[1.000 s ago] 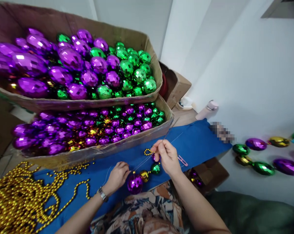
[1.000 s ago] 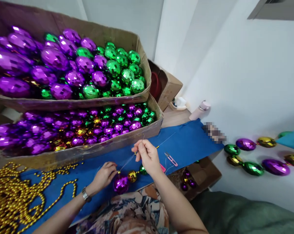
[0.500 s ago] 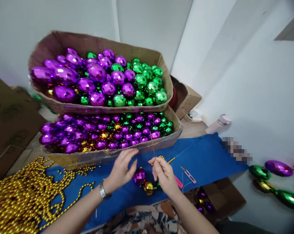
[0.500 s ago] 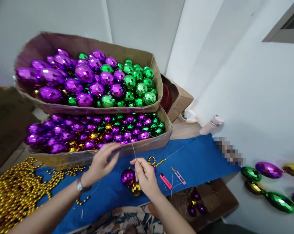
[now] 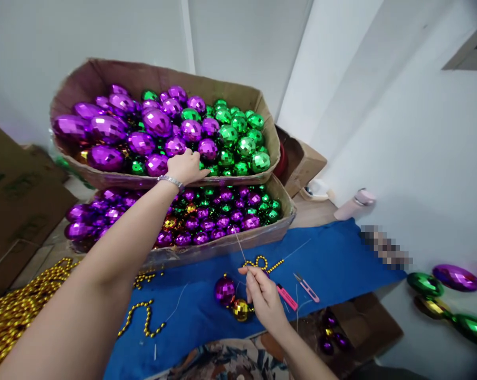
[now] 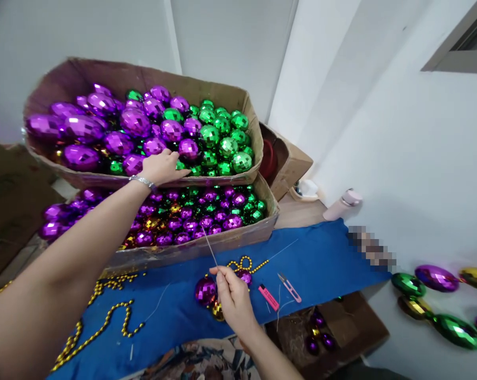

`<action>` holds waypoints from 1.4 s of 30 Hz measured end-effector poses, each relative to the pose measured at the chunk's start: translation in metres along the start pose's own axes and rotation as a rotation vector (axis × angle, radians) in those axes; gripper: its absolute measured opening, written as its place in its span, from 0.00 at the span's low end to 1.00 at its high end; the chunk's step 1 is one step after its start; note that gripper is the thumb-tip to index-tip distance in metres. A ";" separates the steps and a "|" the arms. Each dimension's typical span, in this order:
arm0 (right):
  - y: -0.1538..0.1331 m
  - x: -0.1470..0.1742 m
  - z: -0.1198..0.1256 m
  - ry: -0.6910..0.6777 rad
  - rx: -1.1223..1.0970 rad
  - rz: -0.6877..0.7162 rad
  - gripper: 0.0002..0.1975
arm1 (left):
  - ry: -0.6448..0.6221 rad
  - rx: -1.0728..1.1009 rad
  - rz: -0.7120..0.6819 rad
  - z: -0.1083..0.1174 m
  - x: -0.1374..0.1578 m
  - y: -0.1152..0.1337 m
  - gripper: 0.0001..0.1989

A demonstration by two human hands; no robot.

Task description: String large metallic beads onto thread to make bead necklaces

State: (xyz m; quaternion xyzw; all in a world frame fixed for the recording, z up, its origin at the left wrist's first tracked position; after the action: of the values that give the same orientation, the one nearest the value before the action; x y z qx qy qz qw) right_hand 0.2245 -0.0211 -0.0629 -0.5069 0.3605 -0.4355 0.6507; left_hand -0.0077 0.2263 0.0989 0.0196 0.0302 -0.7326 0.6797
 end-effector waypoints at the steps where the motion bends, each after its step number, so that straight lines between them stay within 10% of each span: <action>1: 0.001 0.000 -0.001 0.001 0.019 0.004 0.18 | -0.025 0.001 0.011 0.001 -0.003 0.000 0.32; 11: -0.004 0.001 -0.007 0.003 0.228 0.090 0.15 | 0.428 0.662 -0.132 0.005 0.107 0.001 0.27; 16: -0.006 -0.001 -0.014 -0.043 0.324 0.252 0.12 | 0.180 1.825 -0.086 -0.051 0.177 0.004 0.21; 20: 0.000 0.001 -0.019 -0.077 0.411 0.337 0.12 | -0.046 2.295 0.143 -0.086 0.210 0.013 0.21; 31: 0.007 0.008 -0.026 -0.094 0.597 0.397 0.13 | 0.108 2.477 0.330 -0.101 0.229 0.020 0.16; 42: 0.009 0.002 -0.036 -0.058 0.609 0.374 0.13 | -0.027 2.368 0.081 -0.115 0.246 0.034 0.23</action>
State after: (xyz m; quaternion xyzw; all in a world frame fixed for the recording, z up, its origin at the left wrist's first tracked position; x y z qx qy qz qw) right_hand 0.1945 -0.0348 -0.0800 -0.2271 0.2818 -0.3819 0.8504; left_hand 0.0060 -0.0125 -0.0335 0.6299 -0.6746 -0.2826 0.2615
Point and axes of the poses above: each hand's wrist, its own x-axis away from the middle knuckle, its own z-axis out of the back of the hand, y = z × x, the point moved 1 cm from there along -x, towards the middle knuckle, and after that the axes turned 12 degrees about -y, right-handed, at the moved point
